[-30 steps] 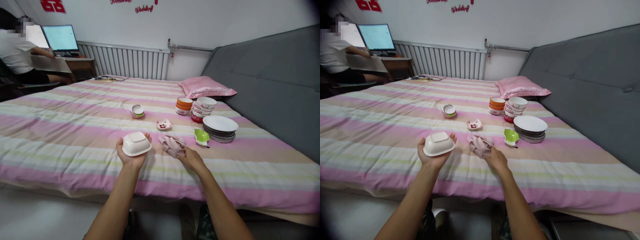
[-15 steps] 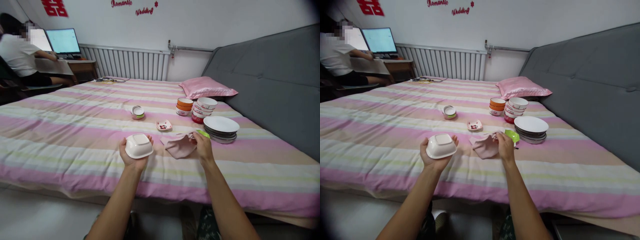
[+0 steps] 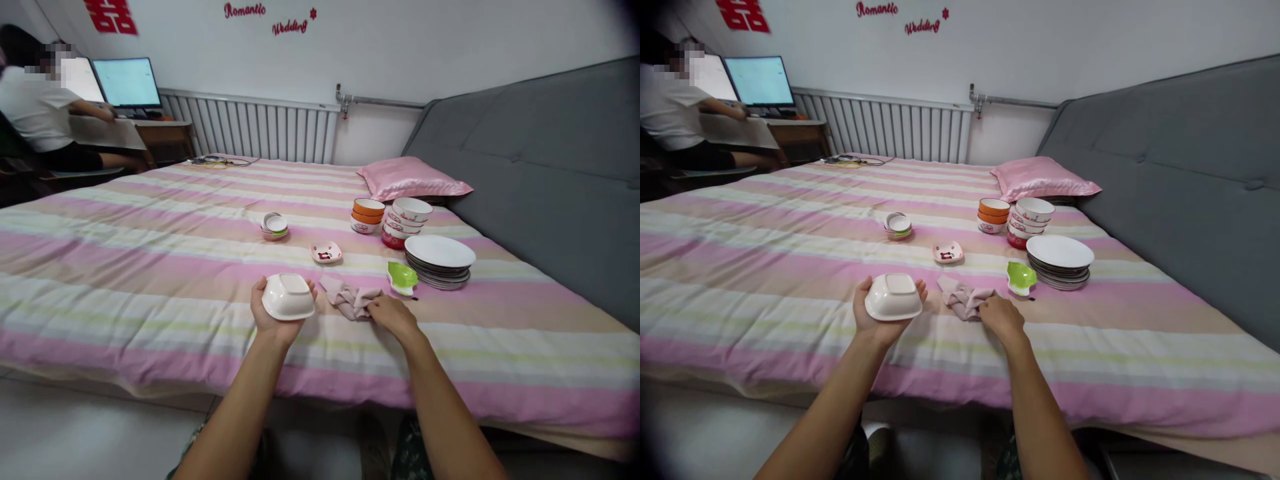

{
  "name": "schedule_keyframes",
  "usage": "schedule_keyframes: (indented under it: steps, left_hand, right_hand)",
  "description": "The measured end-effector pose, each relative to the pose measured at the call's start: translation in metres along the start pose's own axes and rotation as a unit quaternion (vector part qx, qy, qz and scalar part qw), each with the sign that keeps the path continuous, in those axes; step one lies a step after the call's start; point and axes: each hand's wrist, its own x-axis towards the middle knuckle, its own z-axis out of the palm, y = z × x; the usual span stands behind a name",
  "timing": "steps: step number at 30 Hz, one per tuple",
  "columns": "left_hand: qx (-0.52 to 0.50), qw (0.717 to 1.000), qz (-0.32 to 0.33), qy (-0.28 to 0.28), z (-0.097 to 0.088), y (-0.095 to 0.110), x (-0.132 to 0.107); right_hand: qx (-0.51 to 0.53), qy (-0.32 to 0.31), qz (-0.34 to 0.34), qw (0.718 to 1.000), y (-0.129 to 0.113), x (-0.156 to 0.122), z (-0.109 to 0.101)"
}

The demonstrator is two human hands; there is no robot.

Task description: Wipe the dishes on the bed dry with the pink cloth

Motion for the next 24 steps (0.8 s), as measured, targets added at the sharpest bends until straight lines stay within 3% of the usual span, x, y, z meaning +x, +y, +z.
schedule_keyframes:
  steps: [4, 8, 11, 14, 16, 18, 21, 22, 24]
  left_hand:
    - [-0.002, 1.000, 0.005, 0.020, 0.000, 0.004, -0.001]
    - [-0.010, 1.000, 0.021, 0.021, 0.000, 0.014, -0.001]
    - [-0.020, 0.999, 0.044, 0.007, -0.003, 0.023, 0.002]
    - [-0.038, 0.997, 0.060, -0.015, -0.007, 0.033, 0.005]
    - [-0.051, 0.996, 0.067, -0.024, -0.009, 0.039, 0.005]
    - [-0.068, 0.995, 0.075, -0.020, -0.010, 0.044, 0.004]
    - [-0.088, 0.992, 0.086, -0.015, -0.011, 0.050, 0.000]
    - [-0.093, 0.992, 0.089, -0.017, -0.012, 0.051, -0.001]
    - [-0.098, 0.991, 0.090, -0.027, -0.013, 0.053, -0.004]
  right_hand:
    - [-0.076, -0.006, 0.003, 0.997, -0.004, -0.006, 0.000]
    - [-0.070, -0.024, -0.100, 0.992, -0.028, -0.007, -0.005]
    - [-0.033, -0.010, -0.189, 0.981, -0.071, -0.001, -0.017]
    - [0.028, 0.020, -0.263, 0.964, -0.130, 0.005, -0.040]
    - [0.161, 0.067, -0.354, 0.919, -0.169, 0.006, -0.059]
    - [0.257, 0.104, -0.396, 0.876, -0.200, 0.003, -0.077]
    - [0.356, 0.109, -0.401, 0.837, -0.221, -0.004, -0.094]
    - [0.371, 0.106, -0.387, 0.838, -0.220, -0.005, -0.094]
    - [0.376, 0.087, -0.317, 0.866, -0.205, -0.006, -0.085]
